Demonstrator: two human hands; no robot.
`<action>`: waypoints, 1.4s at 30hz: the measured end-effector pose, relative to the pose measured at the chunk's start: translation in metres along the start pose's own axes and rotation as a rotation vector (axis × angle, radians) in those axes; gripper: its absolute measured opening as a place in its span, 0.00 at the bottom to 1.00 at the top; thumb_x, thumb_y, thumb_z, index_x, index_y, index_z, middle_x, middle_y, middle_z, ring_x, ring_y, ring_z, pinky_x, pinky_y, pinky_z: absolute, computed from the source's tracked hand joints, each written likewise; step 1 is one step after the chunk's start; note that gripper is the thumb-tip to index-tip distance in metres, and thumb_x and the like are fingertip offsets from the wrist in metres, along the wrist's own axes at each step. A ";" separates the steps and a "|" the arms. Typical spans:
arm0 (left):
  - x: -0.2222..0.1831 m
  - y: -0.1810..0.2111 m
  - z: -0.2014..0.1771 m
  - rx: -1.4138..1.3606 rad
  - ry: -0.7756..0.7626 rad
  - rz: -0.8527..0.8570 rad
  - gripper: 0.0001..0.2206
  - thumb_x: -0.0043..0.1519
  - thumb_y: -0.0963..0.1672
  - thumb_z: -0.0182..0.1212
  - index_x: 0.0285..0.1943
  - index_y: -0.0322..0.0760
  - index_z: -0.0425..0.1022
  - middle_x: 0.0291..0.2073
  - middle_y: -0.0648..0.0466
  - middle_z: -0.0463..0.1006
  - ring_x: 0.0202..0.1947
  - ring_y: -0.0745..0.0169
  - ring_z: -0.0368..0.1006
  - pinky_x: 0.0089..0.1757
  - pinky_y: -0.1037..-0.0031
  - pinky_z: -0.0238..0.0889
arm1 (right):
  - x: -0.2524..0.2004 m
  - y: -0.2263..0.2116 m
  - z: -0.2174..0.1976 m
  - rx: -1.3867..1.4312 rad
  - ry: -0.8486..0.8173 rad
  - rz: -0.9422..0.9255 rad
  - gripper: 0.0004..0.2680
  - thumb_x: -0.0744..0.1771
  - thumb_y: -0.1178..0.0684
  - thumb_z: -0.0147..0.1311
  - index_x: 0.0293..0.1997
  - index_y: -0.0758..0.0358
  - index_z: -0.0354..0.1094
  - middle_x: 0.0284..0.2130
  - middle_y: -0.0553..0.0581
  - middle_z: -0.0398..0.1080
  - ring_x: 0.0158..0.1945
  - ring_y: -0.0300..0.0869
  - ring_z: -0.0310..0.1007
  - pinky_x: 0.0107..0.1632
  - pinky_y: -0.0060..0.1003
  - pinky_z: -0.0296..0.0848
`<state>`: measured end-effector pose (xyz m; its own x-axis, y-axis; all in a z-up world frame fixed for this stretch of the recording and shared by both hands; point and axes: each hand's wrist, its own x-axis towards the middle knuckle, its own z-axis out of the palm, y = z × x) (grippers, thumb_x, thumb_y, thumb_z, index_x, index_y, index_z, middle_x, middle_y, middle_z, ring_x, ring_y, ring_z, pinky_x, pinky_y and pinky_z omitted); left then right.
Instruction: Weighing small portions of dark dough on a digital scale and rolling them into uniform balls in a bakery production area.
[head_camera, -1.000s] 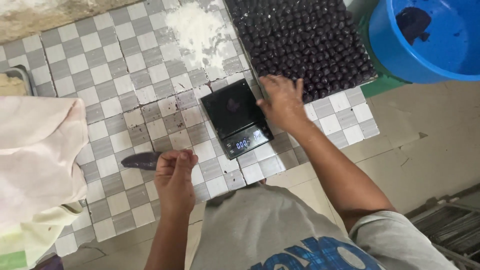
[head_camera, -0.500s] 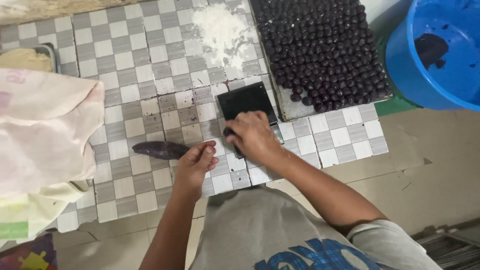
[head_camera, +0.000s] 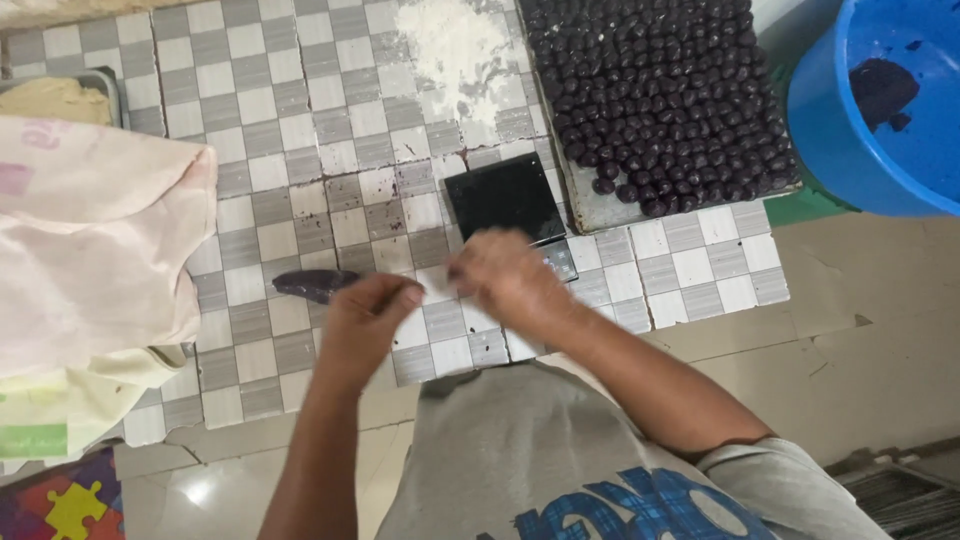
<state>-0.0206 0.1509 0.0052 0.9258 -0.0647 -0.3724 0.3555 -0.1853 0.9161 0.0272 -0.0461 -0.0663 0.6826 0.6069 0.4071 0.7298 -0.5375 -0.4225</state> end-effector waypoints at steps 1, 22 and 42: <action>0.001 -0.003 -0.008 0.157 0.114 0.131 0.07 0.54 0.42 0.64 0.36 0.30 0.78 0.24 0.47 0.74 0.26 0.58 0.70 0.29 0.73 0.64 | 0.003 0.014 -0.009 -0.117 0.044 0.039 0.09 0.62 0.47 0.53 0.42 0.52 0.68 0.29 0.52 0.65 0.35 0.46 0.65 0.38 0.42 0.64; 0.011 -0.142 0.009 1.240 0.419 0.477 0.08 0.53 0.50 0.60 0.35 0.48 0.78 0.36 0.58 0.70 0.44 0.55 0.67 0.40 0.63 0.62 | 0.005 -0.050 -0.024 -0.060 -0.348 0.157 0.15 0.62 0.48 0.53 0.53 0.56 0.64 0.54 0.64 0.60 0.62 0.58 0.53 0.59 0.61 0.52; 0.070 -0.025 0.046 0.289 0.392 0.671 0.07 0.50 0.44 0.71 0.34 0.42 0.79 0.33 0.56 0.77 0.36 0.55 0.75 0.37 0.72 0.66 | -0.027 0.067 -0.008 -0.157 -0.054 0.548 0.07 0.59 0.50 0.59 0.38 0.47 0.71 0.34 0.50 0.68 0.42 0.45 0.70 0.44 0.38 0.69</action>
<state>0.0296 0.1058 -0.0504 0.9260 0.0854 0.3678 -0.2859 -0.4774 0.8308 0.0579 -0.1036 -0.0990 0.9630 0.2420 0.1186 0.2695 -0.8601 -0.4330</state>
